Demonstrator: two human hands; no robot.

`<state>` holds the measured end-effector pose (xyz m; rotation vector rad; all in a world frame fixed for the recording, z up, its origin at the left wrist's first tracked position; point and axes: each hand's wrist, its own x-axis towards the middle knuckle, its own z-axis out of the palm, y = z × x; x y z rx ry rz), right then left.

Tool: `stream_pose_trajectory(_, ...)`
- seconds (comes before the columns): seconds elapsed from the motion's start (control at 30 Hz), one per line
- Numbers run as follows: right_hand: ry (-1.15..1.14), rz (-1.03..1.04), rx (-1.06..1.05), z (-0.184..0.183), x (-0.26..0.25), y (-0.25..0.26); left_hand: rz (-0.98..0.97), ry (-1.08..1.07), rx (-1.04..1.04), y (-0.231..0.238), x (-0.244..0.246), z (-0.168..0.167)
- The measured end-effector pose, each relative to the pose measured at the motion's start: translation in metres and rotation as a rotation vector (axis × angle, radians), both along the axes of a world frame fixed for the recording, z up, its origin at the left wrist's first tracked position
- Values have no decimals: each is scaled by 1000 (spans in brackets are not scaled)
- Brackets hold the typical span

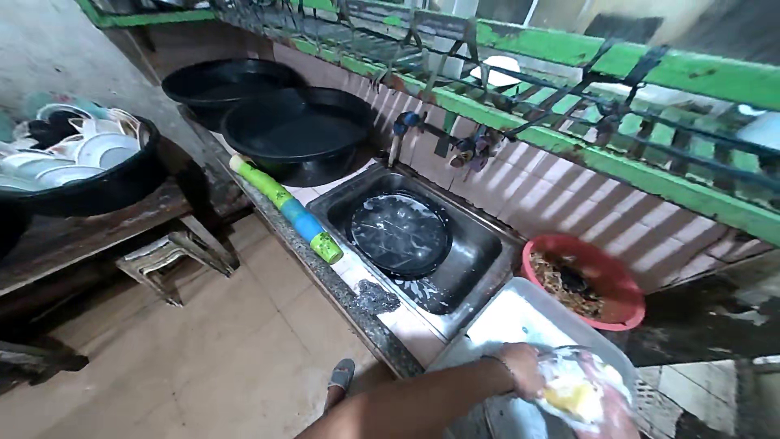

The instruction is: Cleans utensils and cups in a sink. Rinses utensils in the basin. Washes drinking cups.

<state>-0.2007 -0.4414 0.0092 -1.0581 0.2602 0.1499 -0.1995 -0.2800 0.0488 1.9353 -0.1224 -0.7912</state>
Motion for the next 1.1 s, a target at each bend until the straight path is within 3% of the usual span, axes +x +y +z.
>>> stream_pose_trajectory(0.17,4,-307,-353,-10,2,11,47,-70,91,-11,-31,7)
stream_pose_trajectory(0.27,71,-265,-640,-2,-21,40,87,-129,228,-16,-29,4)
stream_pose_trajectory(0.33,91,-235,-600,2,-23,36,74,-164,193,-8,-33,-1)
stream_pose_trajectory(0.43,64,-123,-547,3,-14,17,211,-283,127,3,-34,-8)
stream_pose_trajectory(0.5,33,0,-857,5,-13,16,276,-283,149,8,-24,-1)
stream_pose_trajectory(0.63,-27,469,-1770,20,-23,50,252,-82,210,-1,2,21)
stream_pose_trajectory(0.7,-62,473,-1948,22,-31,63,251,-58,237,-4,12,17)
stream_pose_trajectory(0.77,-86,444,-1888,22,-33,58,276,-57,178,-3,18,4)
stream_pose_trajectory(0.8,-101,431,-1748,21,-33,51,311,-40,112,-1,19,-3)
stream_pose_trajectory(0.9,-77,265,-1063,6,-31,31,458,47,-122,-1,18,-23)
stream_pose_trajectory(0.97,0,198,-808,6,-32,27,451,81,-247,-6,14,-32)
stream_pose_trajectory(1.03,21,149,-719,9,-31,26,409,139,-303,-8,3,-23)
stream_pose_trajectory(1.1,-56,187,-840,9,-35,27,416,183,-338,-7,-2,-10)
